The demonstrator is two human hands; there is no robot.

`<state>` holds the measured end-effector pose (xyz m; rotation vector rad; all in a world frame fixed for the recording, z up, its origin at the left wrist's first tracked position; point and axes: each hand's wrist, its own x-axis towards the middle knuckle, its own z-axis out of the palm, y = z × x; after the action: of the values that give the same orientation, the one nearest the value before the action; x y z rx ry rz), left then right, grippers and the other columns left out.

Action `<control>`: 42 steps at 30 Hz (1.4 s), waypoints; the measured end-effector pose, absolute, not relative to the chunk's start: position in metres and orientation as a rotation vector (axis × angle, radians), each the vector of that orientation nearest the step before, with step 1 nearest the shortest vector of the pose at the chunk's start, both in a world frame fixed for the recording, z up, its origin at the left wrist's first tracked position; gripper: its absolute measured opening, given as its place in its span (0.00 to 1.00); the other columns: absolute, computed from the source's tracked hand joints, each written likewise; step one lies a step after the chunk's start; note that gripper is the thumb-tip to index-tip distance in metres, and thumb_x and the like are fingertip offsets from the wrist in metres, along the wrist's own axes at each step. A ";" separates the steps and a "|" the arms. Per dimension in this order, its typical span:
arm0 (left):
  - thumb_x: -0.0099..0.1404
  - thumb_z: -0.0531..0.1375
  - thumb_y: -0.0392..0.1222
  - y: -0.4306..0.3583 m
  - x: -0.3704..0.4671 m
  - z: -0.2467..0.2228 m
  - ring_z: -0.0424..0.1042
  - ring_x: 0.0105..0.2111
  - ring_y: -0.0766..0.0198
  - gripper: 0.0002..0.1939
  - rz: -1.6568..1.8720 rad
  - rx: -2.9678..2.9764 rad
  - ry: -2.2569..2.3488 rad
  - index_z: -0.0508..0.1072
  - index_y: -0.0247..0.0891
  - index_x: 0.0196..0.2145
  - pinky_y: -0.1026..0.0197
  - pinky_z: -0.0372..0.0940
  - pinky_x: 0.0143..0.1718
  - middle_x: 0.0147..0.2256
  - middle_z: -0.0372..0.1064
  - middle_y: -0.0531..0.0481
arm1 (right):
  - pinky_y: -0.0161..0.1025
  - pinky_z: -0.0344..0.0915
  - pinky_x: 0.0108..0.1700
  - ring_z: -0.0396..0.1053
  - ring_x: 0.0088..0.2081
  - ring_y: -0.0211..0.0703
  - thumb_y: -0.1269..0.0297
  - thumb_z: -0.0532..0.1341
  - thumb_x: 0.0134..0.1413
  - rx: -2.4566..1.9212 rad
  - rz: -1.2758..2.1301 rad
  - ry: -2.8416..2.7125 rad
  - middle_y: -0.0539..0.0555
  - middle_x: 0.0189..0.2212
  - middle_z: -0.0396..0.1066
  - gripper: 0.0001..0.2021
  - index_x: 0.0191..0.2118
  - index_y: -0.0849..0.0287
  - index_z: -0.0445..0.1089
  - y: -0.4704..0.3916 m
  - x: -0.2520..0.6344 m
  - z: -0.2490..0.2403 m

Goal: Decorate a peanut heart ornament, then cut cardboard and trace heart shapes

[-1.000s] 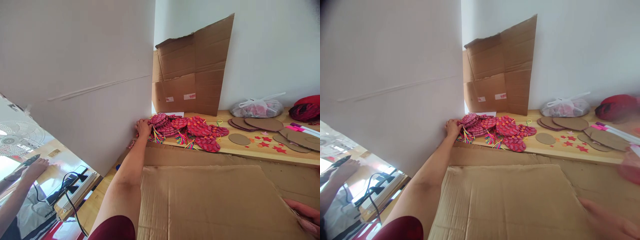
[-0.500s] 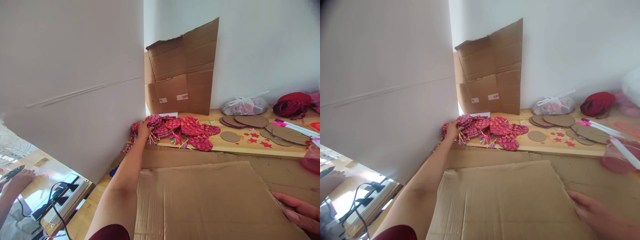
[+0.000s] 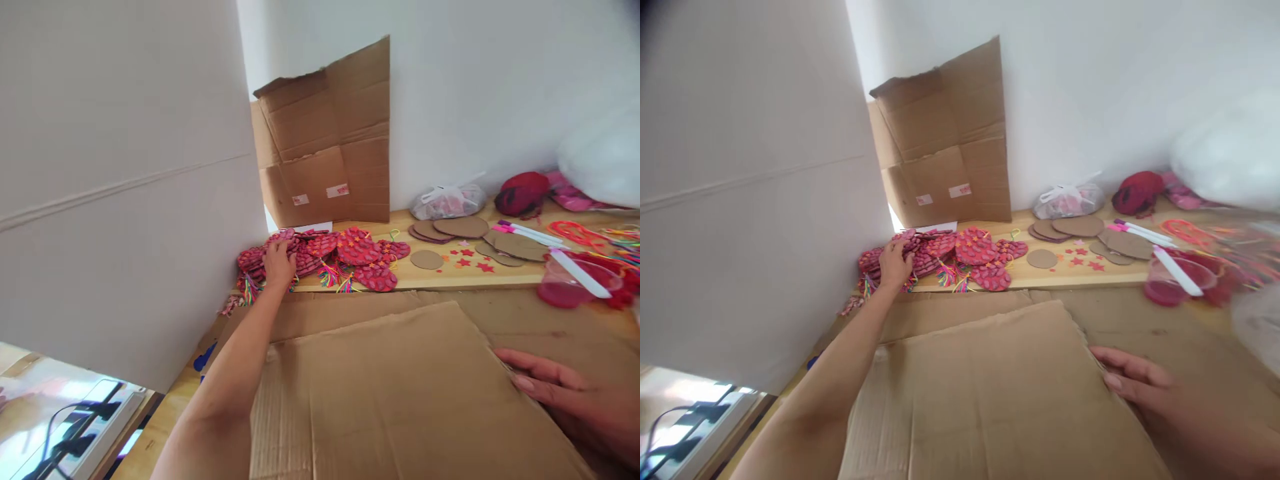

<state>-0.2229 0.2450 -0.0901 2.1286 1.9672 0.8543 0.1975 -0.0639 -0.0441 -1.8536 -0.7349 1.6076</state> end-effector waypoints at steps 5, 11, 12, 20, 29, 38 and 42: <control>0.67 0.64 0.39 0.205 -0.148 -0.075 0.73 0.48 0.59 0.10 0.726 2.378 1.293 0.78 0.42 0.47 0.57 0.69 0.55 0.48 0.72 0.46 | 0.52 0.75 0.56 0.74 0.57 0.61 0.53 0.74 0.46 -1.716 1.762 -0.453 0.57 0.56 0.76 0.29 0.56 0.48 0.70 -0.064 0.173 -0.007; 0.59 0.73 0.42 0.176 -0.085 -0.081 0.69 0.57 0.55 0.31 0.595 2.519 0.966 0.72 0.43 0.59 0.56 0.64 0.62 0.56 0.68 0.44 | 0.43 0.75 0.52 0.75 0.57 0.53 0.59 0.71 0.53 -1.607 1.780 -0.454 0.57 0.55 0.77 0.34 0.65 0.51 0.64 -0.067 0.169 -0.006; 0.59 0.72 0.43 0.176 -0.080 -0.083 0.68 0.58 0.53 0.32 0.580 2.532 0.975 0.71 0.42 0.60 0.54 0.64 0.62 0.56 0.68 0.43 | 0.43 0.75 0.52 0.75 0.56 0.52 0.59 0.70 0.54 -1.596 1.789 -0.468 0.57 0.55 0.77 0.34 0.65 0.51 0.64 -0.066 0.170 -0.005; 0.69 0.63 0.45 0.183 -0.055 -0.079 0.67 0.57 0.46 0.27 0.520 2.595 1.187 0.67 0.38 0.62 0.46 0.63 0.61 0.55 0.68 0.37 | 0.44 0.74 0.55 0.74 0.58 0.53 0.59 0.70 0.55 -1.508 1.847 -0.510 0.56 0.56 0.77 0.24 0.58 0.50 0.72 -0.065 0.177 -0.012; 0.67 0.64 0.41 0.194 -0.033 -0.070 0.66 0.59 0.50 0.28 0.401 2.695 1.054 0.66 0.41 0.63 0.53 0.67 0.59 0.58 0.65 0.40 | 0.52 0.70 0.62 0.72 0.60 0.55 0.58 0.69 0.58 -1.404 1.926 -0.583 0.56 0.58 0.75 0.27 0.63 0.49 0.70 -0.065 0.188 -0.026; 0.72 0.60 0.42 0.209 -0.008 -0.070 0.70 0.54 0.53 0.16 0.396 2.674 1.123 0.71 0.37 0.56 0.46 0.72 0.53 0.56 0.68 0.42 | 0.48 0.70 0.60 0.73 0.59 0.51 0.62 0.67 0.61 -1.303 1.967 -0.528 0.54 0.58 0.76 0.22 0.60 0.49 0.71 -0.068 0.191 -0.032; 0.72 0.61 0.46 0.226 0.003 -0.069 0.72 0.52 0.55 0.16 0.480 2.535 1.199 0.73 0.37 0.53 0.46 0.72 0.54 0.53 0.70 0.42 | 0.46 0.71 0.59 0.75 0.56 0.48 0.63 0.65 0.63 -1.246 1.987 -0.566 0.54 0.56 0.77 0.21 0.61 0.50 0.71 -0.066 0.189 -0.029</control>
<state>0.0032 0.2260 -0.0695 2.5347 1.1994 0.4795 0.1892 -0.0658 -0.0287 -1.2461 -0.5656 1.9869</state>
